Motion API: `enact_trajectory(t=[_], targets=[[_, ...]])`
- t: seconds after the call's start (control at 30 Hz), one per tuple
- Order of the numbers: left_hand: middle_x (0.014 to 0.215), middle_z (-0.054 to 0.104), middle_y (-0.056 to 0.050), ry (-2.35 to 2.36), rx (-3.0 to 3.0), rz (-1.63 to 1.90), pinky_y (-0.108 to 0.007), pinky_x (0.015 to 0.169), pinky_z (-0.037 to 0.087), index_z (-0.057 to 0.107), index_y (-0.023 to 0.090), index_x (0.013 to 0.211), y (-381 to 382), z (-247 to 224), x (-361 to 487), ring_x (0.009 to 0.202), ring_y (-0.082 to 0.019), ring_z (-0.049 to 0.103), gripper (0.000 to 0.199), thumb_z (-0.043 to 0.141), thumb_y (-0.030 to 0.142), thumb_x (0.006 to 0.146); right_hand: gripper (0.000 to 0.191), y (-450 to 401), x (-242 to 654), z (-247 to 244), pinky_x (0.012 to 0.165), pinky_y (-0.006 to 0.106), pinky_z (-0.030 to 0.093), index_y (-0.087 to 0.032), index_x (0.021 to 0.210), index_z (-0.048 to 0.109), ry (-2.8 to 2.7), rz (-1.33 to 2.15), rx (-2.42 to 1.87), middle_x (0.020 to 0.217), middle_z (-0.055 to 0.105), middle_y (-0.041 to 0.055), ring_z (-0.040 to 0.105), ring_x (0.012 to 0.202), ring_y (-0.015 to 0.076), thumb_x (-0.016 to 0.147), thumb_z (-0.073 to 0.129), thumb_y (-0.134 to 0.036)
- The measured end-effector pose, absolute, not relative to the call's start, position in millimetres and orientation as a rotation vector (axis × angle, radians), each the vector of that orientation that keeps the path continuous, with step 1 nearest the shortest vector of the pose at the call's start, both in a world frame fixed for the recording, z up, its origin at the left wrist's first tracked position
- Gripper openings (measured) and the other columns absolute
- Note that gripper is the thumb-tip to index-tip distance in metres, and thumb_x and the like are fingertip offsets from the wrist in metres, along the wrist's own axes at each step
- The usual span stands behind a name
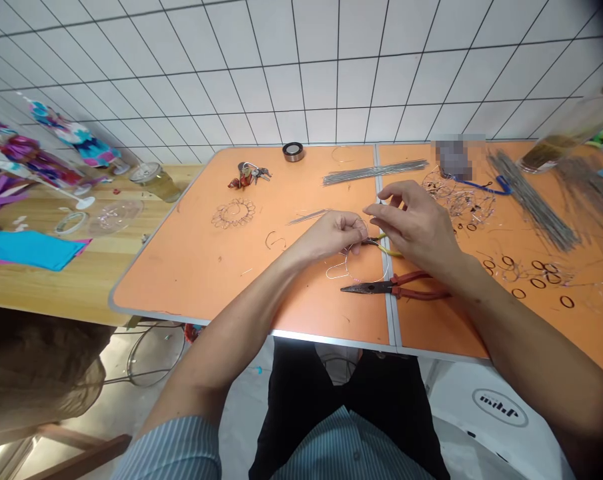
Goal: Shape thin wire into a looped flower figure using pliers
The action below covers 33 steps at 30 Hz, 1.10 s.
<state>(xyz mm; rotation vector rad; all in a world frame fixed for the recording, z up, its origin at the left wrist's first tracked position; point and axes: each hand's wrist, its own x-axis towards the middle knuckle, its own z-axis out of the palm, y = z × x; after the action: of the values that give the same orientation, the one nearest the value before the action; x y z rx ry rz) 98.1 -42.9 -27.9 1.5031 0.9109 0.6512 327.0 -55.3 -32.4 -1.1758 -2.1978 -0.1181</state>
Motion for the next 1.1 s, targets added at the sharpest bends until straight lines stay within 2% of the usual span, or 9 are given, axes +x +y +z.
enact_trajectory(t=[0.13, 0.27, 0.43, 0.73, 0.9, 1.1], targets=[[0.069, 0.07, 0.0, 0.878, 1.503, 0.652, -0.022, 0.065, 0.049, 0.072, 0.016, 0.086, -41.6, -28.7, 97.5, 0.064, -0.009, 0.063, 0.016, 0.067, 0.015, 0.1, 0.031, -52.6, 332.1, -31.1, 0.08, 0.042, 0.049, -0.027, 0.111, 0.085, -2.293, -0.261, -1.18, 0.142, 0.077, 0.0125, 0.07, 0.111, 0.0303, 0.112, 0.054, -0.019], [0.071, 0.075, -0.003, 0.834, 1.488, 0.665, -0.022, 0.067, 0.053, 0.074, 0.015, 0.088, -38.5, -32.5, 97.5, 0.063, -0.01, 0.066, 0.011, 0.07, 0.013, 0.099, 0.035, -51.1, 331.1, -30.1, 0.08, 0.044, 0.047, -0.027, 0.103, 0.084, -2.324, -0.288, -1.198, 0.128, 0.082, 0.0113, 0.069, 0.106, 0.0305, 0.111, 0.05, -0.019], [0.076, 0.08, -0.006, 0.813, 1.454, 0.643, -0.021, 0.063, 0.053, 0.074, 0.014, 0.085, -37.4, -35.4, 99.0, 0.059, -0.008, 0.066, 0.015, 0.071, 0.011, 0.099, 0.033, -53.0, 326.1, -25.6, 0.082, 0.048, 0.048, -0.028, 0.095, 0.082, -2.308, -0.202, -1.215, 0.11, 0.084, 0.0108, 0.067, 0.099, 0.031, 0.11, 0.054, -0.024], [0.073, 0.08, -0.004, 0.885, 1.41, 0.732, -0.021, 0.061, 0.052, 0.074, 0.013, 0.083, -40.6, -33.3, 103.1, 0.058, -0.008, 0.068, 0.019, 0.067, 0.005, 0.1, 0.035, -57.2, 322.4, -31.8, 0.073, 0.045, 0.039, -0.026, 0.091, 0.081, -2.209, -0.238, -1.291, 0.099, 0.081, 0.012, 0.065, 0.086, 0.0286, 0.114, 0.056, -0.034], [0.073, 0.08, -0.005, 0.918, 1.398, 0.753, -0.021, 0.06, 0.052, 0.073, 0.014, 0.084, -39.1, -36.5, 104.2, 0.057, -0.009, 0.068, 0.017, 0.068, 0.008, 0.099, 0.025, -57.7, 323.6, -36.5, 0.071, 0.041, 0.039, -0.026, 0.101, 0.083, -2.161, -0.148, -1.307, 0.106, 0.083, 0.0105, 0.07, 0.091, 0.0279, 0.112, 0.061, -0.03], [0.071, 0.079, -0.003, 0.933, 1.396, 0.783, -0.022, 0.062, 0.055, 0.073, 0.014, 0.084, -38.5, -38.6, 104.0, 0.057, -0.009, 0.067, 0.017, 0.069, 0.007, 0.099, 0.03, -55.9, 325.8, -37.4, 0.071, 0.041, 0.04, -0.024, 0.098, 0.083, -2.184, -0.368, -1.329, 0.105, 0.083, 0.0109, 0.071, 0.091, 0.027, 0.114, 0.059, -0.031]])
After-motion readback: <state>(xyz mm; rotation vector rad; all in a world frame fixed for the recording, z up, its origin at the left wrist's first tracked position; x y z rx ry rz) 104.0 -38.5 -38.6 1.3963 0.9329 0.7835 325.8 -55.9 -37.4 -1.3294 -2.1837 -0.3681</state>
